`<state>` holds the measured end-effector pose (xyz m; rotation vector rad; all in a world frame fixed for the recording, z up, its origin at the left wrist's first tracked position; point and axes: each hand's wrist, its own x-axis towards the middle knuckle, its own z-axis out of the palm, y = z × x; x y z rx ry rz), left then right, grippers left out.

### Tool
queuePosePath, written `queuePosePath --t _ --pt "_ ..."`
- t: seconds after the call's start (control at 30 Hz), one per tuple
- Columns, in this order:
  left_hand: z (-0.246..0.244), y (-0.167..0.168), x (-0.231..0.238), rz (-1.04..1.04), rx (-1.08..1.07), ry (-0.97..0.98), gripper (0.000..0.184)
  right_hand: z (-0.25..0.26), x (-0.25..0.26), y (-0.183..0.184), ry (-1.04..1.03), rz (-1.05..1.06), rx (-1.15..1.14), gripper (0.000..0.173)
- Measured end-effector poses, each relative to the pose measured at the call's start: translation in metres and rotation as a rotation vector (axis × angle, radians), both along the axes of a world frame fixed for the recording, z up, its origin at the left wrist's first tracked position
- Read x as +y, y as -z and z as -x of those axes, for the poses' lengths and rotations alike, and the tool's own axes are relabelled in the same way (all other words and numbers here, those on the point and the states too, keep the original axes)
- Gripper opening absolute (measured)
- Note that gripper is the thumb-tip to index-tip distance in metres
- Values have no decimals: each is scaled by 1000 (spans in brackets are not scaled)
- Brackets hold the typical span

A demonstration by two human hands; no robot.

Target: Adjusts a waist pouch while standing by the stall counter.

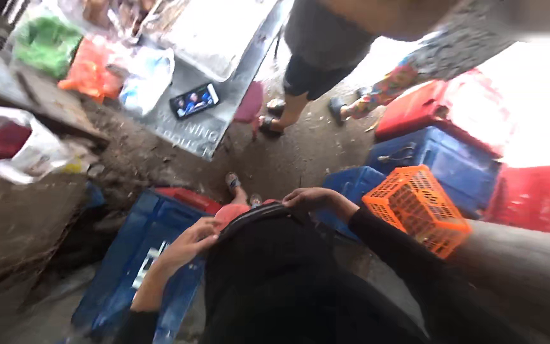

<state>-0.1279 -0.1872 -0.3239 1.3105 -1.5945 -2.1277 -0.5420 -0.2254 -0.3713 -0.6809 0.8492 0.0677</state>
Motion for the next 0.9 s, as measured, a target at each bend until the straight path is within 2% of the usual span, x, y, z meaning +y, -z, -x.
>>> queuePosePath --t 0.1,0.2,0.27,0.3,0.4,0.43,0.63,0.7,0.8,0.83,0.9 --pt "4 13 -19 -218 161 2 21 3 -15 -27 -83 -6 122 32" --pt "3 34 -31 -275 308 86 17 3 -32 -35 -47 11 185 26" --pt "5 36 -31 -313 292 58 13 -1 -36 -32 16 26 170 18" --pt "8 38 -30 -332 268 28 19 -2 -37 -30 35 40 163 16" --pt "15 45 -30 -341 230 27 60 -4 -37 -32 63 67 131 14" --pt "17 45 -31 -345 243 27 65 -4 -37 -35 77 88 112 13" --pt "29 16 -45 -293 360 5 47 -2 -42 -56 -31 488 -12 22" --pt "35 12 -50 -121 283 39 46 3 -40 -54 -50 511 1 24" --pt "40 8 -62 209 47 151 43 9 -39 -46 -63 498 20 28" --pt "41 3 -69 197 29 199 42 10 -38 -43 -61 506 17 28" --pt "43 -2 -82 -13 95 259 39 11 -37 -41 -76 521 6 29"
